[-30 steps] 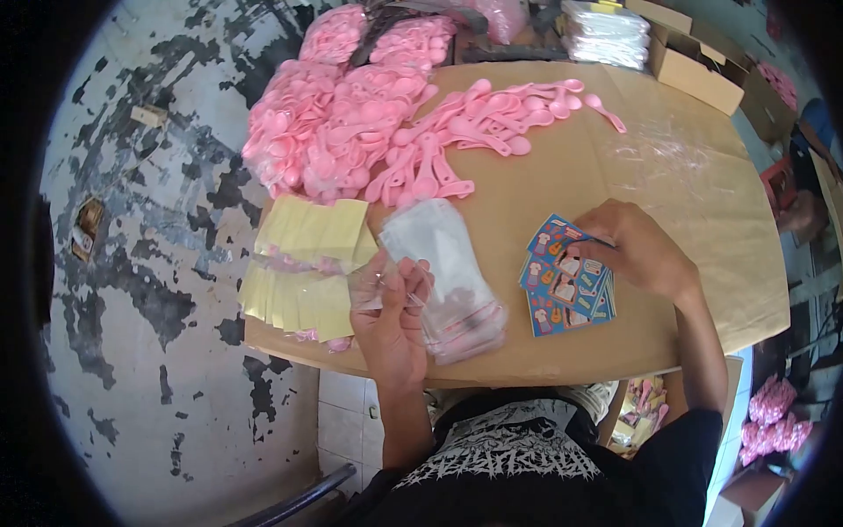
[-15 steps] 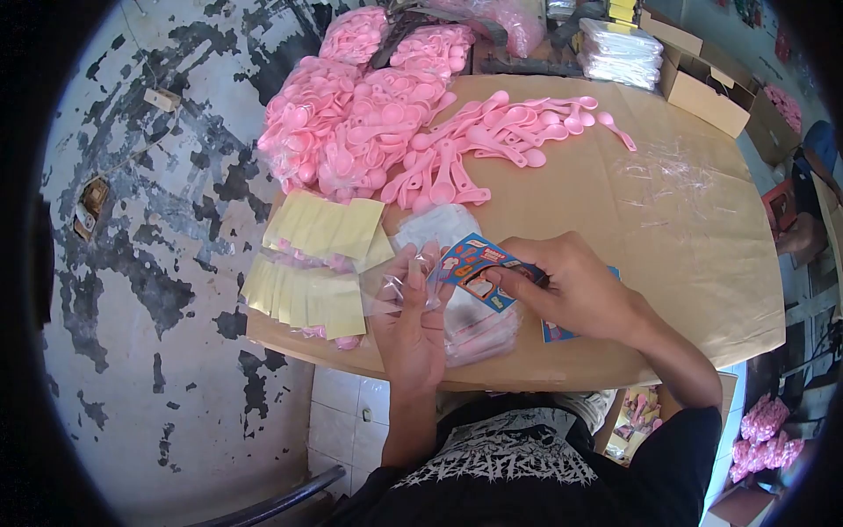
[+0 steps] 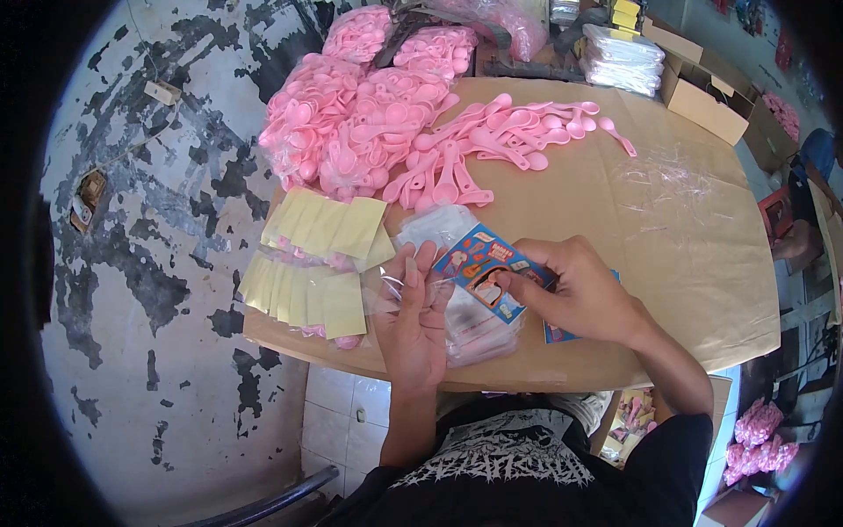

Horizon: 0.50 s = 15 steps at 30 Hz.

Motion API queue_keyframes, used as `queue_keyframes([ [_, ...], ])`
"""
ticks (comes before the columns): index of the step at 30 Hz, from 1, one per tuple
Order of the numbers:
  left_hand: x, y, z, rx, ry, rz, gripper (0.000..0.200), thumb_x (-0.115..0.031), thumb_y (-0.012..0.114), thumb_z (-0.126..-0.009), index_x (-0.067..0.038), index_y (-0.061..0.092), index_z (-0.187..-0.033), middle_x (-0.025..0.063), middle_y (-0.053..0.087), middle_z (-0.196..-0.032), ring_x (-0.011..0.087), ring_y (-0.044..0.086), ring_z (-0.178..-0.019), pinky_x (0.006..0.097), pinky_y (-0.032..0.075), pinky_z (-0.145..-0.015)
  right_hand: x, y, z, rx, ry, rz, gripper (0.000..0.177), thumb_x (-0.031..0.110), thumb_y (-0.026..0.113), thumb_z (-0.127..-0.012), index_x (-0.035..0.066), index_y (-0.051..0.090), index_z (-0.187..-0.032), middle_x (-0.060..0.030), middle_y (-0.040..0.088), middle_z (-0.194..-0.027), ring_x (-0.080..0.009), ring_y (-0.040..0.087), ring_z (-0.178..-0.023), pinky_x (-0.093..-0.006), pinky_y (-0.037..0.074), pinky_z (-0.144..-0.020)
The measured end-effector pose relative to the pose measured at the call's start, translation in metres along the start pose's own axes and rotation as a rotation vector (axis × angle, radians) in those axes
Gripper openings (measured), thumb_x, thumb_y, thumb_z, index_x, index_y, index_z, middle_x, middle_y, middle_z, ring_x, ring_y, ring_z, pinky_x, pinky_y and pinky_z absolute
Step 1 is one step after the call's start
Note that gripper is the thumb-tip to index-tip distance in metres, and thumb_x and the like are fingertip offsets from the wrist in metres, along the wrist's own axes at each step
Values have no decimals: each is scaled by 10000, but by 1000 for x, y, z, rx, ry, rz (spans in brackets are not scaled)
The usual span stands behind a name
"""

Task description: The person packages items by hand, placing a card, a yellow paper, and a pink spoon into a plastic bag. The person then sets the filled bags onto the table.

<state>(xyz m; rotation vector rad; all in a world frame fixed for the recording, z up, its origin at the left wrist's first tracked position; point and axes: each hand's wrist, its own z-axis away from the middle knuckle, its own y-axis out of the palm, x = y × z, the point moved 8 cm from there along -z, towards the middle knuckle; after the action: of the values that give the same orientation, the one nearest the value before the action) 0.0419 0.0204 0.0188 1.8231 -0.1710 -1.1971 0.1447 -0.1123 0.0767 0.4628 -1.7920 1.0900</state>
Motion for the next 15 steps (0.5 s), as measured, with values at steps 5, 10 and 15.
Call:
queue_keyframes([
  [5,5,-3,0,-28,-37,-35,407,-103,539,-1008,71,433,-1361,247,537,-1335,317,541,-1250,465,446,-1080,2,-1,2,8,-28,-8,173,137,646,-937,10,683,-1049,-13,550,-580,-33,459,-490,-250,381,-452],
  [10,5,3,2,-23,-36,-25,406,-82,567,-993,87,453,-1344,233,566,-1314,254,564,-1217,372,477,-1031,4,3,1,71,15,58,158,108,651,-929,15,691,-1051,-2,598,-635,-33,492,-527,-237,413,-495],
  [15,14,6,3,119,-79,-265,333,-67,612,-967,97,555,-1252,188,644,-1217,186,628,-1094,310,502,-962,11,5,3,157,77,-7,171,95,645,-931,0,686,-1067,-31,653,-704,-50,537,-555,-239,455,-531],
])
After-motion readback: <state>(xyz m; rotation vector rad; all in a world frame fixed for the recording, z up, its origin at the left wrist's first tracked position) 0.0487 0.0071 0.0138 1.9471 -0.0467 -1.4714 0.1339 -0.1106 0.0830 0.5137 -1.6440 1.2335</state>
